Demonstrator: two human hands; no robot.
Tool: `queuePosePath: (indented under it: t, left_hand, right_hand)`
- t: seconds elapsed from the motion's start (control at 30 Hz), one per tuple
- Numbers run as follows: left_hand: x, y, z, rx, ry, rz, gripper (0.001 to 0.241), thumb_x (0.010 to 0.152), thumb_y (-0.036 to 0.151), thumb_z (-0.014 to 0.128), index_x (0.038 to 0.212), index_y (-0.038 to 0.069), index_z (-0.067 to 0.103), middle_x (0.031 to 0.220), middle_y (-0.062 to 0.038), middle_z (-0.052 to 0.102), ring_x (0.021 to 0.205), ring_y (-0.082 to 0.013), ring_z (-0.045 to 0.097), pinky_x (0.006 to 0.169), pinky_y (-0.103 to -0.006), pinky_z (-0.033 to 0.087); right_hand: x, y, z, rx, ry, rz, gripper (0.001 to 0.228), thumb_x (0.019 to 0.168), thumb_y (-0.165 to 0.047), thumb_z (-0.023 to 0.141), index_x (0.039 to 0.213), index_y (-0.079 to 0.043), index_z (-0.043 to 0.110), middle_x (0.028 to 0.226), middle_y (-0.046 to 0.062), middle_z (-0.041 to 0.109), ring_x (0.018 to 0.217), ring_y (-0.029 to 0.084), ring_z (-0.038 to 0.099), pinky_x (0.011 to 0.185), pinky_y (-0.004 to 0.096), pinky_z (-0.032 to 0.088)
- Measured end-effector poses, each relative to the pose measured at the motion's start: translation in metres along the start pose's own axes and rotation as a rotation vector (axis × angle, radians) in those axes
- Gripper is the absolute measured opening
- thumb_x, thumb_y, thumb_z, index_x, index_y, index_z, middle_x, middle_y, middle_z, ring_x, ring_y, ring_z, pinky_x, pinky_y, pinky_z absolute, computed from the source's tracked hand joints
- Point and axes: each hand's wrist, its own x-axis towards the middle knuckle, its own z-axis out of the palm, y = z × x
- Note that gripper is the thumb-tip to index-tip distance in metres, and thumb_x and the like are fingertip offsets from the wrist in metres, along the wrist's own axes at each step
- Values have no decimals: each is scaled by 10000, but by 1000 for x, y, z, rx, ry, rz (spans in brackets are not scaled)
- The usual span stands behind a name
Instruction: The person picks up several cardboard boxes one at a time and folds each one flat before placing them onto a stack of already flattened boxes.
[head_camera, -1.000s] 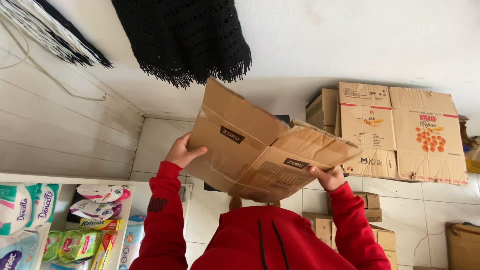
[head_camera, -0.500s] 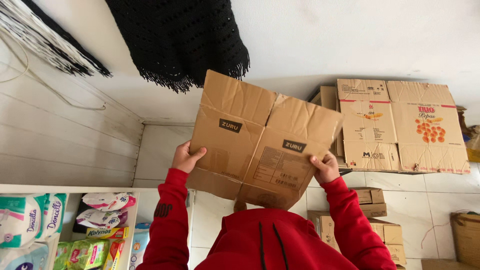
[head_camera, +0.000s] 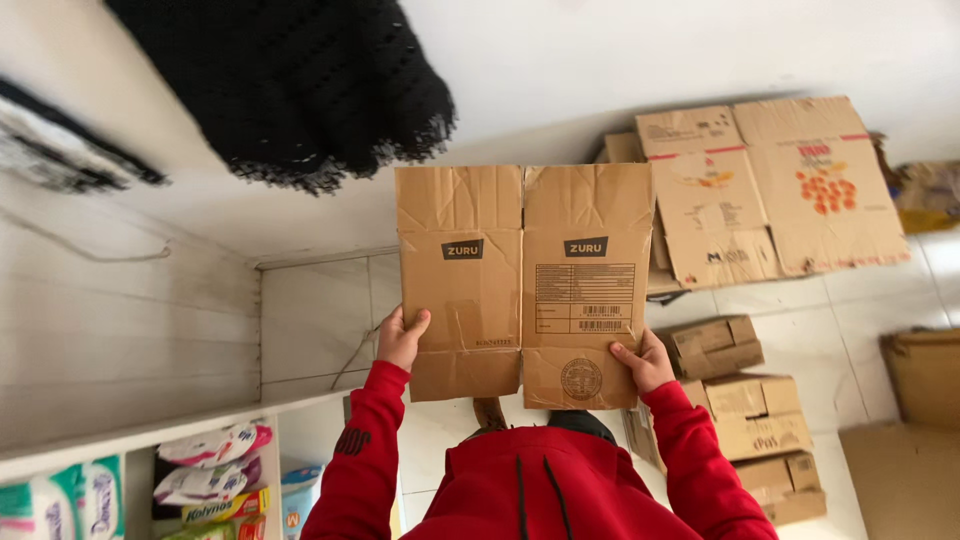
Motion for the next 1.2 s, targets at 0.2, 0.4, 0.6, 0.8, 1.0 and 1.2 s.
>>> queuePosePath:
  t: [0.2, 0.4, 0.6, 0.8, 1.0, 1.2]
  left_hand:
    - [18, -37, 30, -32, -219, -11, 496, 1083, 242, 903, 1546, 117, 774, 1385, -94, 828, 1299, -244, 730, 1203, -555, 569]
    - [6, 5, 95, -36, -488, -42, 567, 1078, 125, 843, 1625, 160, 700, 1431, -102, 801, 1337, -255, 711, 1209, -594, 558]
    - [-16, 29, 214, -111, -510, -58, 650, 1048, 57, 842, 1661, 206, 684, 1385, -41, 790, 1274, -219, 738, 1160, -550, 610]
    - [-10, -17, 316, -125, -522, -41, 623, 1075, 63, 815, 1658, 227, 673, 1394, -70, 792, 1267, -254, 758, 1150, -546, 621]
    - [-28, -42, 391, -148, -459, -82, 630, 1060, 76, 843, 1641, 246, 673, 1370, -62, 793, 1174, -266, 803, 1002, -529, 704]
    - [-14, -50, 428, -106, -438, -115, 555, 1055, 118, 879, 1575, 248, 734, 1300, -83, 830, 1076, -310, 842, 864, -560, 737]
  right_hand:
    - [-37, -2, -43, 57, 115, -10, 466, 938, 22, 921, 1369, -53, 759, 1027, 166, 829, 862, 315, 839, 752, 529, 726]
    - [-51, 3, -106, 73, 177, -27, 509, 922, -27, 967, 1385, -76, 761, 1069, 156, 847, 889, 293, 838, 793, 496, 726]
    - [-63, -11, -192, 37, 254, -67, 441, 968, -104, 963, 1344, -81, 734, 1065, 173, 870, 881, 270, 823, 770, 463, 738]
    - [-58, -34, -287, -118, 366, -46, 608, 965, -222, 988, 1487, -170, 681, 894, 144, 817, 736, 246, 791, 648, 370, 703]
    - [-45, -62, -368, -524, 448, 12, 712, 972, -459, 981, 1562, -226, 659, 907, 140, 833, 833, 291, 818, 769, 437, 670]
    - [7, -93, -418, -732, 498, -27, 742, 988, -552, 938, 1616, -281, 650, 1153, 141, 896, 1151, 378, 850, 1064, 552, 663]
